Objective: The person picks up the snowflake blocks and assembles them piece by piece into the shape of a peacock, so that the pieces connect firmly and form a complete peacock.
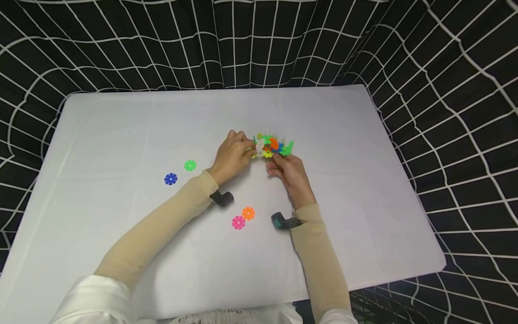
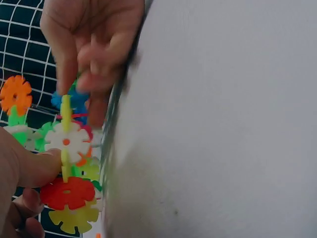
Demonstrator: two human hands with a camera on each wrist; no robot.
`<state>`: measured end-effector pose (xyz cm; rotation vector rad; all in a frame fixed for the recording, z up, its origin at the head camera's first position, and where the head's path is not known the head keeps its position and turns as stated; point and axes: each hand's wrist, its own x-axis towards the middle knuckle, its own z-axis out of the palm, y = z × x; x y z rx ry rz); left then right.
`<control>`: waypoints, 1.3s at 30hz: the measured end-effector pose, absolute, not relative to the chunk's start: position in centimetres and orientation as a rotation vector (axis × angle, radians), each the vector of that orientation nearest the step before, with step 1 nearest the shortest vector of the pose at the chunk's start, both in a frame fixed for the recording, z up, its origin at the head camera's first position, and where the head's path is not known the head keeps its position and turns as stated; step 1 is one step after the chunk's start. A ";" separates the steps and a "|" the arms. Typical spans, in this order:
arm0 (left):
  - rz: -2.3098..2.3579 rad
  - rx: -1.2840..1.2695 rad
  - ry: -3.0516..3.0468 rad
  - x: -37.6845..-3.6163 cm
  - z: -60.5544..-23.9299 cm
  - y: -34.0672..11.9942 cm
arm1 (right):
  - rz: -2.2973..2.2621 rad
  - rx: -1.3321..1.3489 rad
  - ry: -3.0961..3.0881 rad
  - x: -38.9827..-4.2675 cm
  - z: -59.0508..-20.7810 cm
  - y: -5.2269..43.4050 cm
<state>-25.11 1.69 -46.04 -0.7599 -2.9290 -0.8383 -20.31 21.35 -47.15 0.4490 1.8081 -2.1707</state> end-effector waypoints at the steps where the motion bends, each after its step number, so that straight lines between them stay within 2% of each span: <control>1: -0.819 -0.767 -2.932 -25.2 -46.0 1.7 | -2.101 0.444 1.858 -20.3 -47.0 21.7; 9: -0.684 -0.831 -2.939 -25.4 -46.2 1.9 | -1.471 0.323 2.161 -19.5 -45.4 24.2; 20: -0.758 -0.863 -2.891 -24.6 -46.2 0.4 | -1.231 -0.040 2.201 -18.3 -44.2 22.5; 27: -1.011 -0.615 -2.905 -24.1 -44.8 -5.3 | -1.026 -0.244 2.295 -17.1 -43.9 21.1; 33: -1.012 -0.402 -2.981 -23.3 -44.4 -11.5 | -0.956 -0.422 2.287 -16.5 -43.7 20.1; 39: -1.010 -0.311 -3.101 -22.3 -45.0 -15.0 | -0.880 -0.545 2.302 -16.2 -43.2 19.1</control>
